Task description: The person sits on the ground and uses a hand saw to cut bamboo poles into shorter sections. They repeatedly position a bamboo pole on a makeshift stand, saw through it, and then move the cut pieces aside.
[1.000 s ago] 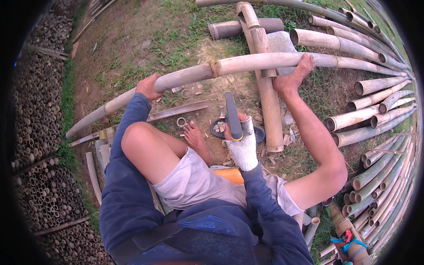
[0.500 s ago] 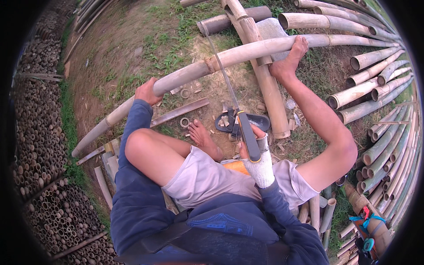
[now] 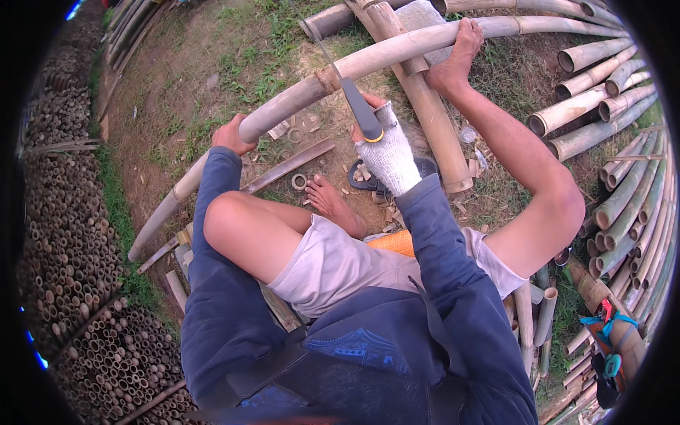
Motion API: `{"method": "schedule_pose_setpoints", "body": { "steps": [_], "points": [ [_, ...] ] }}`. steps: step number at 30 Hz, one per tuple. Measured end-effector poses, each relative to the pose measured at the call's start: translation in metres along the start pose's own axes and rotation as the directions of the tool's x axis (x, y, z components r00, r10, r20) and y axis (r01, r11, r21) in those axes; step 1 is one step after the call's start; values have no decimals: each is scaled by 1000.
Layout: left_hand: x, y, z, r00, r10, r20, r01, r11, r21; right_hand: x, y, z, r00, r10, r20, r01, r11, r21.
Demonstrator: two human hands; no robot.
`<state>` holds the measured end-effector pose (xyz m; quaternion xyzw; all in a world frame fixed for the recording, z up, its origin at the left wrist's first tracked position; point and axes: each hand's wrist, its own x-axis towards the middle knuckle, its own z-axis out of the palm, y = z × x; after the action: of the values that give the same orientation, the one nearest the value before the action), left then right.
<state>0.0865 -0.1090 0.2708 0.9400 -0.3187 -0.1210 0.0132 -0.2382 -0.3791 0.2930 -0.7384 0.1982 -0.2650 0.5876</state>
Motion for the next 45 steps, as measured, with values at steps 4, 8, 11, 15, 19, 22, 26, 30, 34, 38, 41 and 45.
{"method": "schedule_pose_setpoints", "body": {
  "steps": [4,8,11,15,19,22,26,30,34,38,41,45],
  "points": [
    [5,-3,-6,1000,27,-2,-27,999,30,-110,-41,-38,986,166,28,-164,985,-53],
    [8,-6,6,997,77,-24,-79,996,-50,-199,-93,-83,989,149,19,-142,969,-202],
    [2,-5,12,990,77,-117,-81,996,-30,-145,-81,-60,996,87,32,-79,977,-200],
    [-4,0,9,994,44,-103,-44,999,-4,27,0,23,985,-151,-86,148,988,-46],
    [1,4,-2,999,25,-31,-24,999,22,13,22,23,995,-73,-61,67,994,-90],
    [7,2,-4,999,38,-34,-37,999,30,-96,-36,-29,992,123,-7,-123,989,-82],
    [5,-5,9,997,69,-41,-70,997,-15,-177,-108,-73,992,127,15,-122,975,-187],
    [9,-6,10,997,35,-65,-36,999,-4,-107,-69,-50,992,119,38,-104,958,-267],
    [23,-8,-2,999,39,-19,-40,999,-29,-70,-17,-15,997,34,67,-29,997,-69],
    [12,-8,-1,1000,5,23,-5,1000,-3,-110,-33,-41,982,187,17,-187,982,25],
    [6,-9,2,999,5,39,-6,1000,7,-162,-80,-68,984,156,81,-149,985,-88],
    [3,-6,11,1000,-16,1,16,999,-35,-173,-114,-77,995,61,84,-42,978,-205]
  ]
}}
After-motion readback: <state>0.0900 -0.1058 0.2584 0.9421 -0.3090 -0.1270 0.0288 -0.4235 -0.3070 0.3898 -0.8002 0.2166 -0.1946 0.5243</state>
